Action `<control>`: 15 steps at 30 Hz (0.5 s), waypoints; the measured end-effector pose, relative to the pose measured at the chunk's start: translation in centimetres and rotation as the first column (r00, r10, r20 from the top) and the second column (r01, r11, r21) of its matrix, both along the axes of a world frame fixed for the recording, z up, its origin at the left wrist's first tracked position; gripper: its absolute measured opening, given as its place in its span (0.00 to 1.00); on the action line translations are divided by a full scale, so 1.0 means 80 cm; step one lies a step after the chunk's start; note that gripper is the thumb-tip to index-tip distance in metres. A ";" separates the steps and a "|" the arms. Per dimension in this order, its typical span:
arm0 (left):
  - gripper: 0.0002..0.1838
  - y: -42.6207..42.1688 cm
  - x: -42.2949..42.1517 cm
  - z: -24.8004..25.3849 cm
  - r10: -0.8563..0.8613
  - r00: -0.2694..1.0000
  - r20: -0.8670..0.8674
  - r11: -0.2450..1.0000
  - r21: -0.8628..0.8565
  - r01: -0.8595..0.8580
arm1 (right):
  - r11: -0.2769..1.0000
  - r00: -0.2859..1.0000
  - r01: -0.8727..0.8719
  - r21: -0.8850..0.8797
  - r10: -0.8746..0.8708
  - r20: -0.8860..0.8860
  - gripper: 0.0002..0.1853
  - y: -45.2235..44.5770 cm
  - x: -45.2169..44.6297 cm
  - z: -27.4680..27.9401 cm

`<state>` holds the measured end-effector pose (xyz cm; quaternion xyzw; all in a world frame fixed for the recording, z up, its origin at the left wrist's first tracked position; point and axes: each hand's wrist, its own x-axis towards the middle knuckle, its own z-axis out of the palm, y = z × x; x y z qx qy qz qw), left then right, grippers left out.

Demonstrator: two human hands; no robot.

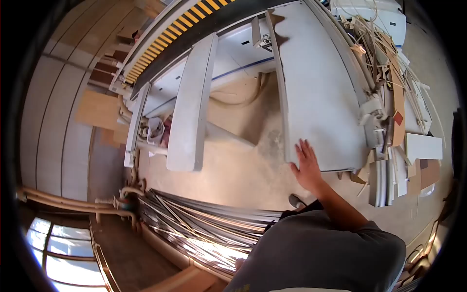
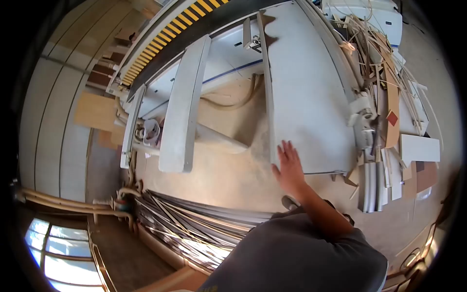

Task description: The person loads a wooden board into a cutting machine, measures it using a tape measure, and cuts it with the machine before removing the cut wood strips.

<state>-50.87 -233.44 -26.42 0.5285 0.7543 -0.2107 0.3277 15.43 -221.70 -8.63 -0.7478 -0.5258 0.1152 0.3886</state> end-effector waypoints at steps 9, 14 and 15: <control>0.21 0.665 -0.056 0.175 -0.281 0.930 0.236 0.572 0.819 -0.035 | 0.898 0.895 0.411 -0.157 -0.363 0.260 0.42 0.134 -0.034 -0.057; 0.27 0.826 0.026 0.192 -0.558 0.794 0.241 0.555 0.820 0.141 | 0.873 0.788 0.487 0.021 -0.449 0.421 0.38 0.151 -0.045 -0.093; 0.30 0.857 0.026 0.187 -0.631 0.734 0.252 0.546 0.816 0.190 | 0.853 0.709 0.516 0.077 -0.476 0.520 0.36 0.158 -0.045 -0.105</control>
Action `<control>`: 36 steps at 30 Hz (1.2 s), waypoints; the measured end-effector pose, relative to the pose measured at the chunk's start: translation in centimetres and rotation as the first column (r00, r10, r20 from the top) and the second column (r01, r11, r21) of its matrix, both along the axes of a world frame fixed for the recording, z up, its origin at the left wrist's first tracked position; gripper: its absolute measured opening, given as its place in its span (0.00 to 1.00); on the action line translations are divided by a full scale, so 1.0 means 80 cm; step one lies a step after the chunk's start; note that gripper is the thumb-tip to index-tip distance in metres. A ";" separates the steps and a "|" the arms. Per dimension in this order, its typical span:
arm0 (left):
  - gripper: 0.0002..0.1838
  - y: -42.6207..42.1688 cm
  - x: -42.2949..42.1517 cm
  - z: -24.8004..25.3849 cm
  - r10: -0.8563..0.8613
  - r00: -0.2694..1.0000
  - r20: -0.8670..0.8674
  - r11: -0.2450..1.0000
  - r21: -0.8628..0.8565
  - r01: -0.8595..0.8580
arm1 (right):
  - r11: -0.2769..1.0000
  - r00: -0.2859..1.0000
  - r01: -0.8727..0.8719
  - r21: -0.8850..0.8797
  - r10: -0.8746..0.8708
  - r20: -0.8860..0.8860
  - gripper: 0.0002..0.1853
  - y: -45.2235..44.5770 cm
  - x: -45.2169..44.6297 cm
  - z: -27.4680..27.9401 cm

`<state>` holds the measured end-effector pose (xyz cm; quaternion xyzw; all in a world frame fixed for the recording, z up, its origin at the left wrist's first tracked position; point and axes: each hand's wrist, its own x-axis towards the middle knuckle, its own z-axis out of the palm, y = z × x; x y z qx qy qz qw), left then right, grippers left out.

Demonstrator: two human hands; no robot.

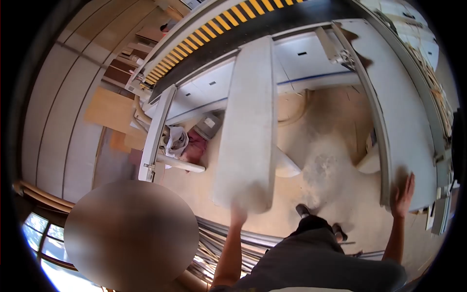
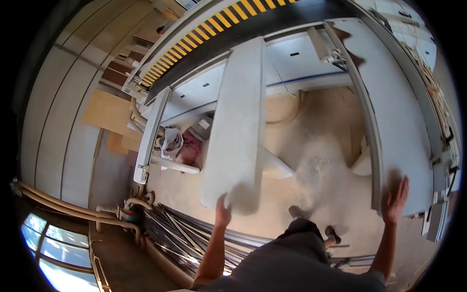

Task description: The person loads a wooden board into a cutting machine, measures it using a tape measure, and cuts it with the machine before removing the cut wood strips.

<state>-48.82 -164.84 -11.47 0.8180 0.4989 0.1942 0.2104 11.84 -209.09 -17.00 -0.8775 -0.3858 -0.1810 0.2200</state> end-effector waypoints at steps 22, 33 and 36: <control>0.32 0.386 -0.561 -0.116 -0.429 0.903 0.014 0.804 -0.450 0.389 | 0.962 0.953 -0.193 -0.195 0.137 -0.268 0.47 0.911 -0.739 0.023; 0.26 0.661 -0.730 -0.110 -0.330 0.926 -0.184 0.775 -0.612 0.155 | 0.951 0.947 0.162 -0.265 -0.225 -0.230 0.48 1.065 -0.670 0.035; 0.24 0.773 -0.654 -0.126 -0.424 0.904 -0.050 0.717 -0.629 0.301 | 0.941 0.939 0.238 -0.239 -0.286 -0.193 0.48 1.125 -0.620 0.022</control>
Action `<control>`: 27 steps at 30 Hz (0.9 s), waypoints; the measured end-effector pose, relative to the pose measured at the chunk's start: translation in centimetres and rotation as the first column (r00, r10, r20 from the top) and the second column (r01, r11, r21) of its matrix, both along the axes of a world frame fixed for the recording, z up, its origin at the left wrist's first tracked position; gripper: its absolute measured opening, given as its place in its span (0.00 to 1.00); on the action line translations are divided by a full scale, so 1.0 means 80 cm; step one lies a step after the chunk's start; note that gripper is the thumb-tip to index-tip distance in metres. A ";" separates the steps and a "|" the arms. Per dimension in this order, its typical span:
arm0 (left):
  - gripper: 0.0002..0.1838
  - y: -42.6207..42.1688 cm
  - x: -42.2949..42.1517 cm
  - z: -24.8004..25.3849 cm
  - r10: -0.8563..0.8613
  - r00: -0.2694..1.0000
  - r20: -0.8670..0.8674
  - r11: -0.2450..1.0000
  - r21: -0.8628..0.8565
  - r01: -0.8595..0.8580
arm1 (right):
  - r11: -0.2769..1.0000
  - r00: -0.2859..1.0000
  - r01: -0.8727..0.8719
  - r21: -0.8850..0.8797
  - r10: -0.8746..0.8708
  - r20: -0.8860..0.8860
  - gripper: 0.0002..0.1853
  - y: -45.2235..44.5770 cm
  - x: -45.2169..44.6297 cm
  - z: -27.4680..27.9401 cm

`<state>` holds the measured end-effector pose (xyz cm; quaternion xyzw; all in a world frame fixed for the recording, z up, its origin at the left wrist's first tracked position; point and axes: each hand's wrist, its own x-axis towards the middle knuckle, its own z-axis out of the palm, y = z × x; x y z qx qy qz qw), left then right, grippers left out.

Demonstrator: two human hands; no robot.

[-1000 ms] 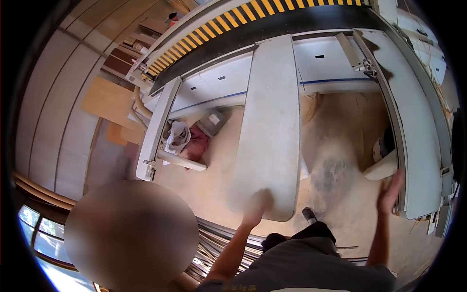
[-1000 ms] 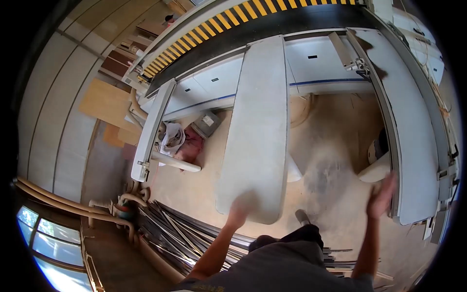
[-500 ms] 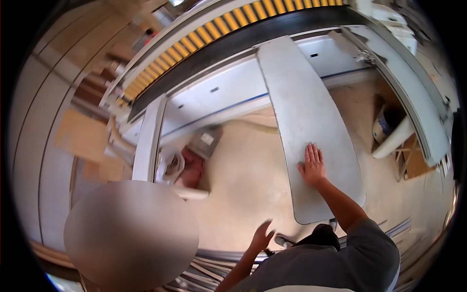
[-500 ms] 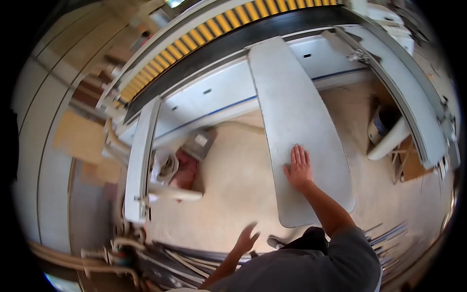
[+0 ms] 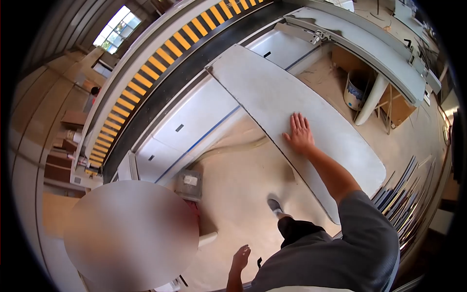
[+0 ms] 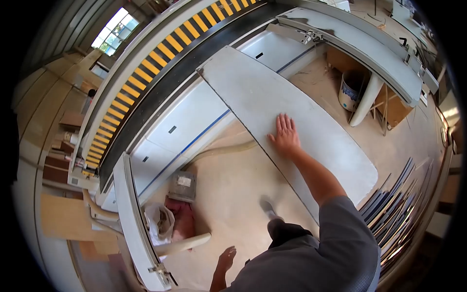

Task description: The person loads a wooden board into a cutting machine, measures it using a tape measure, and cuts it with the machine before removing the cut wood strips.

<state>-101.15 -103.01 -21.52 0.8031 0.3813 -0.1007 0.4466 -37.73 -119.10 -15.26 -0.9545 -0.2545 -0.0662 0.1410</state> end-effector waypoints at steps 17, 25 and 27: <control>0.25 0.655 0.425 0.033 -0.176 0.982 0.067 0.976 0.138 0.166 | 0.936 0.929 0.338 -0.099 -0.348 -0.128 0.51 0.447 0.420 0.016; 0.32 0.907 0.767 0.081 -0.388 0.859 0.335 0.811 0.566 0.146 | 0.881 0.872 0.469 -0.060 -0.473 -0.124 0.50 0.547 0.517 0.010; 0.33 0.975 0.871 0.105 -0.457 0.810 0.368 0.748 0.651 0.127 | 0.878 0.874 0.478 -0.022 -0.478 -0.084 0.49 0.548 0.529 0.008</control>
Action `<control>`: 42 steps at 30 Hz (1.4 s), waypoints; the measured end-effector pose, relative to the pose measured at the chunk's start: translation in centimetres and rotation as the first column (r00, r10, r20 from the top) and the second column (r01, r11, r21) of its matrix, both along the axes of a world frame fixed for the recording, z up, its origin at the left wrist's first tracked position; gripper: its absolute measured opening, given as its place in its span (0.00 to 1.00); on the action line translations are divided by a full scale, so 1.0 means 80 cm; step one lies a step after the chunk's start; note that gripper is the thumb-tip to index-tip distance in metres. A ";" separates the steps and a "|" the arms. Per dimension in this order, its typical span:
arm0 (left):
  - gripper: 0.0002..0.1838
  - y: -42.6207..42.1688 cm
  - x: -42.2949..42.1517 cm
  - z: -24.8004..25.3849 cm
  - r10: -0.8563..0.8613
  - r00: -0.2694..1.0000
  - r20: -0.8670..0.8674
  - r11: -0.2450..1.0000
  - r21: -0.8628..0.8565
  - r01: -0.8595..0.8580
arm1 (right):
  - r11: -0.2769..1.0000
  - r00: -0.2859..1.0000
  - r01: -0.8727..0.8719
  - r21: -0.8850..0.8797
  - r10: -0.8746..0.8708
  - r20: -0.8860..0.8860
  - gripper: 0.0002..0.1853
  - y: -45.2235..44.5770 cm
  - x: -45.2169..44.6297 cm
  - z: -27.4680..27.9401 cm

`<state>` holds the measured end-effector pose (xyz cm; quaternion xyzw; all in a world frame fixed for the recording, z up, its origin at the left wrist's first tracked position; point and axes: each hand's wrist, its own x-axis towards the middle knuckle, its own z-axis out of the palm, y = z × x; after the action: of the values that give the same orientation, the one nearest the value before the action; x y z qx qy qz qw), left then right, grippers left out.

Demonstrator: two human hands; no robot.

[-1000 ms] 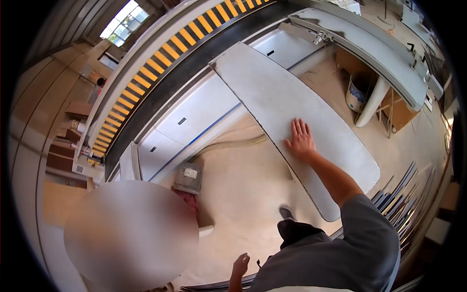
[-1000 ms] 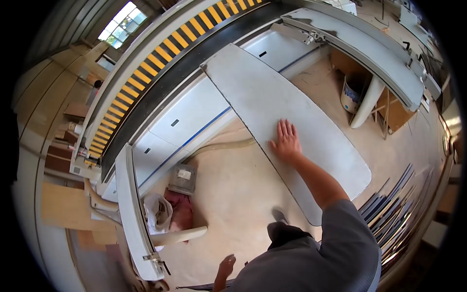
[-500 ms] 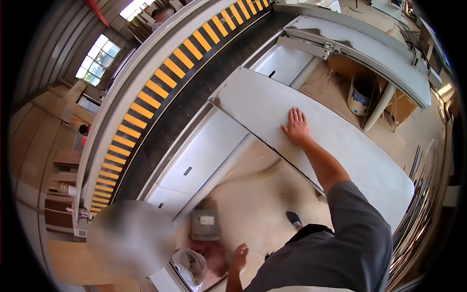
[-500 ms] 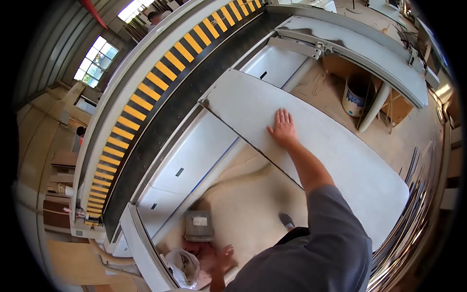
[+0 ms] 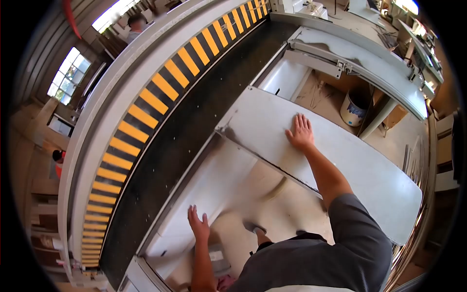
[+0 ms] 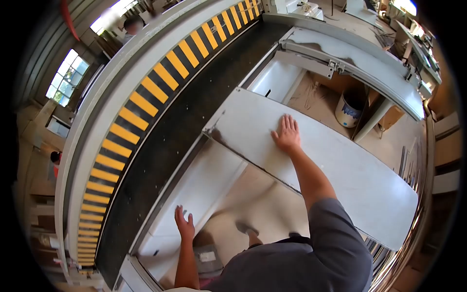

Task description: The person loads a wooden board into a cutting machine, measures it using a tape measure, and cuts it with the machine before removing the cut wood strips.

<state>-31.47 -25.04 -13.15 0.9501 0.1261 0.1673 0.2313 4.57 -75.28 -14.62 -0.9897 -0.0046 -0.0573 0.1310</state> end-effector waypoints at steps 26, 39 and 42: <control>0.32 0.188 0.239 -0.051 0.159 0.987 0.024 0.900 0.408 -0.155 | 0.998 0.998 0.012 -0.061 -0.016 -0.064 0.45 0.039 0.024 0.022; 0.32 0.171 0.186 -0.015 -0.006 0.998 0.066 0.998 0.060 0.002 | 1.000 0.999 0.005 -0.003 -0.005 -0.036 0.44 0.015 0.013 0.007; 0.30 0.116 0.100 -0.029 0.023 1.000 0.009 0.999 0.037 -0.023 | 1.000 0.999 0.006 -0.001 -0.006 -0.047 0.42 0.014 0.009 0.012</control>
<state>-23.47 -15.77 -15.48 0.9519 0.1330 0.1762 0.2124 5.25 -74.17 -13.67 -0.9908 0.0012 -0.0342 0.1307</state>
